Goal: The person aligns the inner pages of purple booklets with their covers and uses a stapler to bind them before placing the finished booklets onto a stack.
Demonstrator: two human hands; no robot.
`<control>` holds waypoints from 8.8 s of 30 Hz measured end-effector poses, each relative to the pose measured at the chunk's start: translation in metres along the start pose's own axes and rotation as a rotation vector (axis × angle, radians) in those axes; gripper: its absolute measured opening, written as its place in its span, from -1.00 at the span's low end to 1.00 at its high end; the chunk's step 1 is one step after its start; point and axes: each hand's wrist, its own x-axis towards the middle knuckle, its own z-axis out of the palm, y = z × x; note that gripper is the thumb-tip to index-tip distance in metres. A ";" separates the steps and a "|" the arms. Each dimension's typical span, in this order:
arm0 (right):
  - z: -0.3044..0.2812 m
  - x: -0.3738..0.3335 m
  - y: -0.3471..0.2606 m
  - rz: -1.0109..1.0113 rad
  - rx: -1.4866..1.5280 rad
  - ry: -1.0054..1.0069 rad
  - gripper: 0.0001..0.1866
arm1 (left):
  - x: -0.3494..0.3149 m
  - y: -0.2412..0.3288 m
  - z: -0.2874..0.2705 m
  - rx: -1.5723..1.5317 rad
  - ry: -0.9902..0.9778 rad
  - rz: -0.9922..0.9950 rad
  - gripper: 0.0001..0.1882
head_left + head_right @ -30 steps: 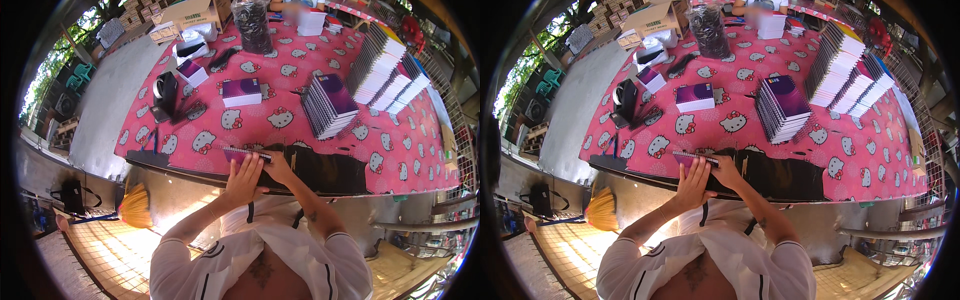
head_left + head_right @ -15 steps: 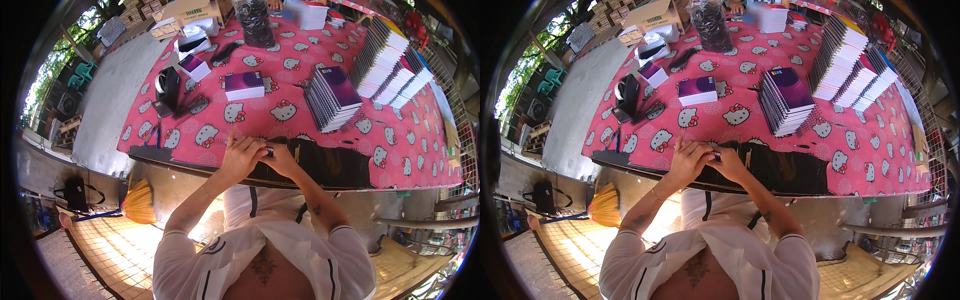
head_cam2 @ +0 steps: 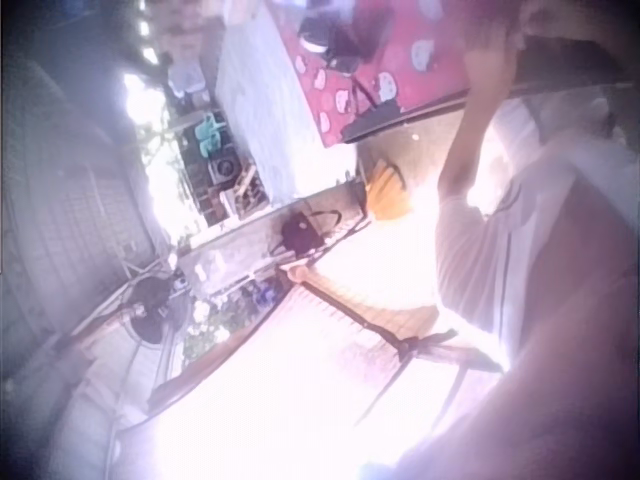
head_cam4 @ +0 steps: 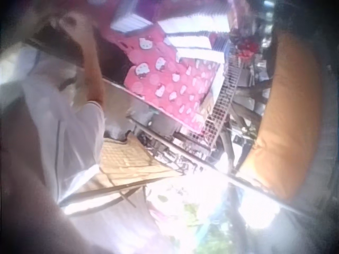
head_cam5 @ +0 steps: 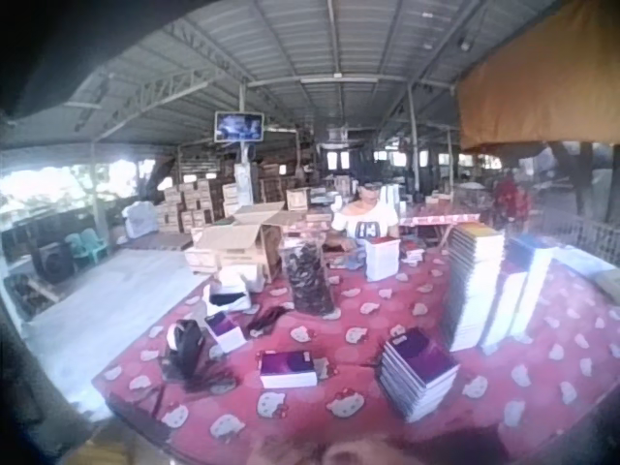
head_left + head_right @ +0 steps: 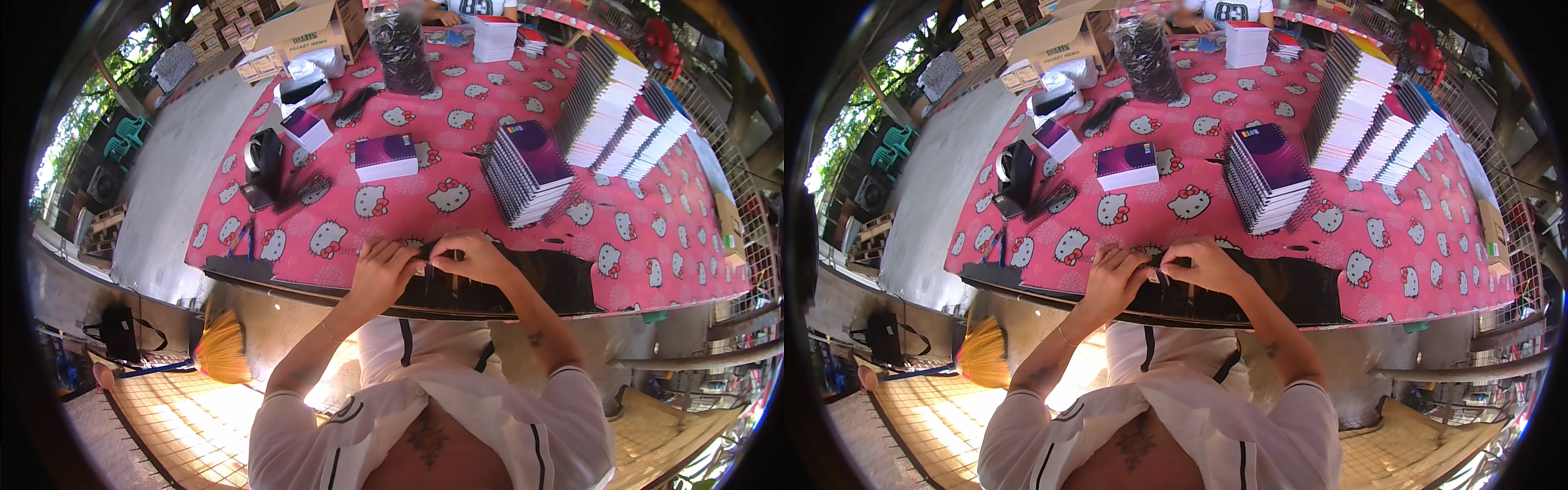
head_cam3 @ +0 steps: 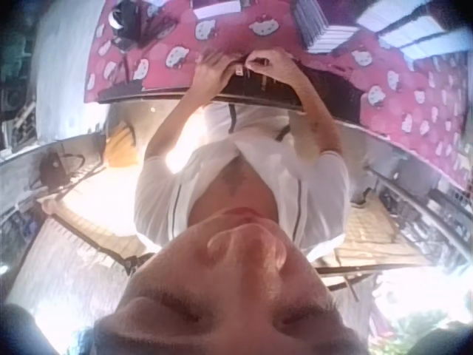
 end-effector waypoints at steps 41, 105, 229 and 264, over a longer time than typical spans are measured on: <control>-0.048 -0.021 -0.044 0.017 -0.017 0.455 -0.76 | 0.103 -0.174 0.022 0.118 0.021 -0.016 -0.76; 0.033 0.152 0.124 0.344 0.036 0.565 -0.57 | 0.115 -0.184 0.021 0.037 0.042 -0.235 -0.76; 0.025 0.013 0.007 0.273 0.416 0.155 -0.66 | 0.036 -0.068 -0.044 -0.215 -0.125 -0.019 -0.80; 0.051 -0.009 -0.015 0.291 0.358 0.303 -0.64 | -0.006 -0.025 -0.014 0.370 0.037 -0.099 -0.54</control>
